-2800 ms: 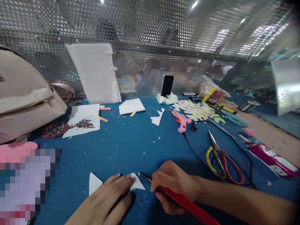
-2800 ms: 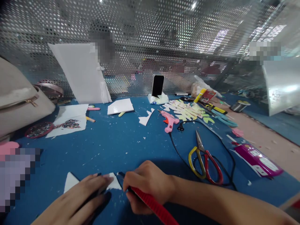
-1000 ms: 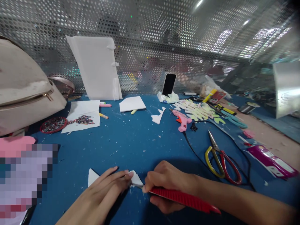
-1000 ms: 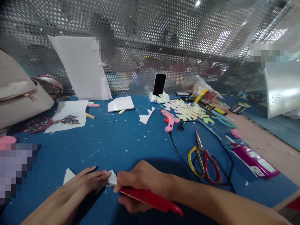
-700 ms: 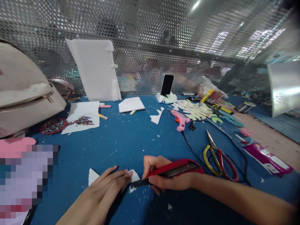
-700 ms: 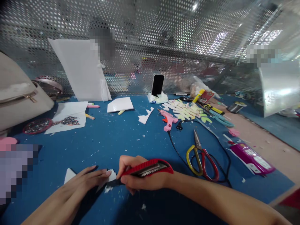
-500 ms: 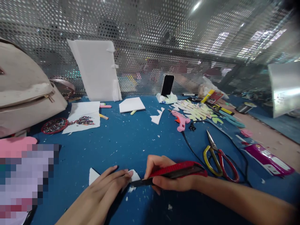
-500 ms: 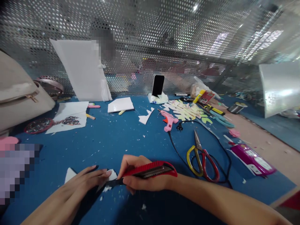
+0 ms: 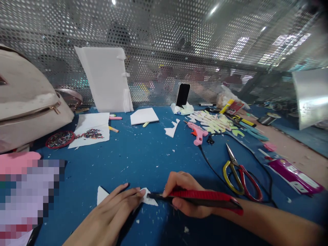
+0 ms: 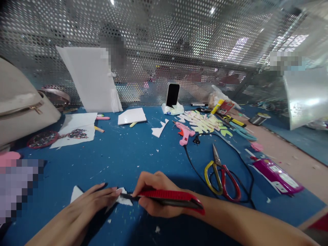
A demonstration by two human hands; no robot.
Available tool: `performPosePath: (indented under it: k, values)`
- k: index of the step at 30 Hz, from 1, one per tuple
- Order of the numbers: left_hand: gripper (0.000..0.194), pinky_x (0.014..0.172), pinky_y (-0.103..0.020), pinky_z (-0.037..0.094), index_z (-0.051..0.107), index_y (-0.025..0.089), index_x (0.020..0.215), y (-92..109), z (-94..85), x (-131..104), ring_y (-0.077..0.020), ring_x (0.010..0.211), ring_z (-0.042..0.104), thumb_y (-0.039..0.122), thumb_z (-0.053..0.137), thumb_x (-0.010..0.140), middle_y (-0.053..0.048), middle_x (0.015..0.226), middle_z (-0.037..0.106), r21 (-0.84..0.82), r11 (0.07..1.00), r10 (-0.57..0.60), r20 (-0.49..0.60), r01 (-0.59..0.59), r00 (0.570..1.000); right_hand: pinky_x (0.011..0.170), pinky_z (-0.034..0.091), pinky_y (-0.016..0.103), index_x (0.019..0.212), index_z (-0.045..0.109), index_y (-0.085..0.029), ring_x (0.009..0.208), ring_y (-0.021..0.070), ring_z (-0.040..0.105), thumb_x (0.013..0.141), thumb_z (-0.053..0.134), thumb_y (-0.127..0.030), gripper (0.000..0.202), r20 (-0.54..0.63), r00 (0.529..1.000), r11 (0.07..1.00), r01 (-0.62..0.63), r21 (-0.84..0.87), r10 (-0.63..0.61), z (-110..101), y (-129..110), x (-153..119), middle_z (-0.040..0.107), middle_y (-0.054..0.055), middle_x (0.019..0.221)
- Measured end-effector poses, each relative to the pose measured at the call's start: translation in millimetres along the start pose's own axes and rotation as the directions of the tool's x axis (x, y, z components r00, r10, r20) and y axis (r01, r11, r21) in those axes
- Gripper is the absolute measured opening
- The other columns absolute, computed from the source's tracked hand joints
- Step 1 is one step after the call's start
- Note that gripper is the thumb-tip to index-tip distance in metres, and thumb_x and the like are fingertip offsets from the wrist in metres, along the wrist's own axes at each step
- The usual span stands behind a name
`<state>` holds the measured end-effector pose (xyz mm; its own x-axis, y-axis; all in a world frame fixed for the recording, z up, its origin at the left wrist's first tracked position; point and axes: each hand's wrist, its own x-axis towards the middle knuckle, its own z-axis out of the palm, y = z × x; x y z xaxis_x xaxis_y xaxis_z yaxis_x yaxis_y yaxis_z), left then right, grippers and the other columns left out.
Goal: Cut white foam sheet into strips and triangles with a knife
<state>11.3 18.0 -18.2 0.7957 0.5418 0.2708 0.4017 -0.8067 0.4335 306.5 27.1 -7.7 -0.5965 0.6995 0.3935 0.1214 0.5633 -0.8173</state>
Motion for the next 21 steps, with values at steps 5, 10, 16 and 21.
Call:
performPosePath:
  k: [5,10,16,21]
  values:
    - [0.055,0.118,-0.036,0.043,0.034,0.034,0.158,-2,-0.4,2,-0.0232,0.129,0.065,0.043,0.048,0.105,-0.002,0.146,0.064,0.017,0.999,0.042,-0.025,-0.041,0.999,0.051,0.039,0.021,0.1,0.053,-0.019,0.051,0.0095,0.048,0.106,0.048,-0.046,0.029,-0.231,0.939,0.962,-0.226,0.15,0.257,-10,-6,7,0.057,-0.004,0.064]
    - [0.05,0.119,-0.035,0.042,0.038,0.032,0.155,-5,4.2,0,-0.0222,0.131,0.063,0.034,0.046,0.105,-0.001,0.147,0.062,0.049,0.998,0.04,-0.024,-0.038,0.999,0.054,0.036,0.023,0.094,0.052,-0.019,0.051,0.0106,0.047,0.106,0.047,-0.041,0.025,-0.323,0.897,0.942,-0.333,-0.045,0.302,-21,2,10,0.055,-0.006,0.059]
    - [0.051,0.119,-0.035,0.042,0.039,0.033,0.155,-4,7.5,-1,-0.0208,0.13,0.064,0.024,0.04,0.104,0.001,0.145,0.064,0.069,0.998,0.019,-0.052,-0.015,0.998,0.052,0.032,0.024,0.093,0.053,-0.02,0.05,0.0106,0.046,0.105,0.045,-0.039,0.024,-0.252,0.939,0.946,-0.279,-0.164,0.233,-23,9,8,0.052,-0.007,0.058]
    - [0.053,0.119,-0.034,0.042,0.038,0.032,0.155,-5,7.5,-1,-0.0208,0.131,0.064,0.025,0.045,0.103,0.0,0.147,0.063,0.057,0.998,0.039,-0.035,-0.037,0.999,0.054,0.034,0.024,0.094,0.052,-0.02,0.051,0.0109,0.047,0.105,0.046,-0.036,0.021,-0.213,0.945,0.941,-0.287,-0.179,0.247,-24,7,10,0.051,-0.007,0.058]
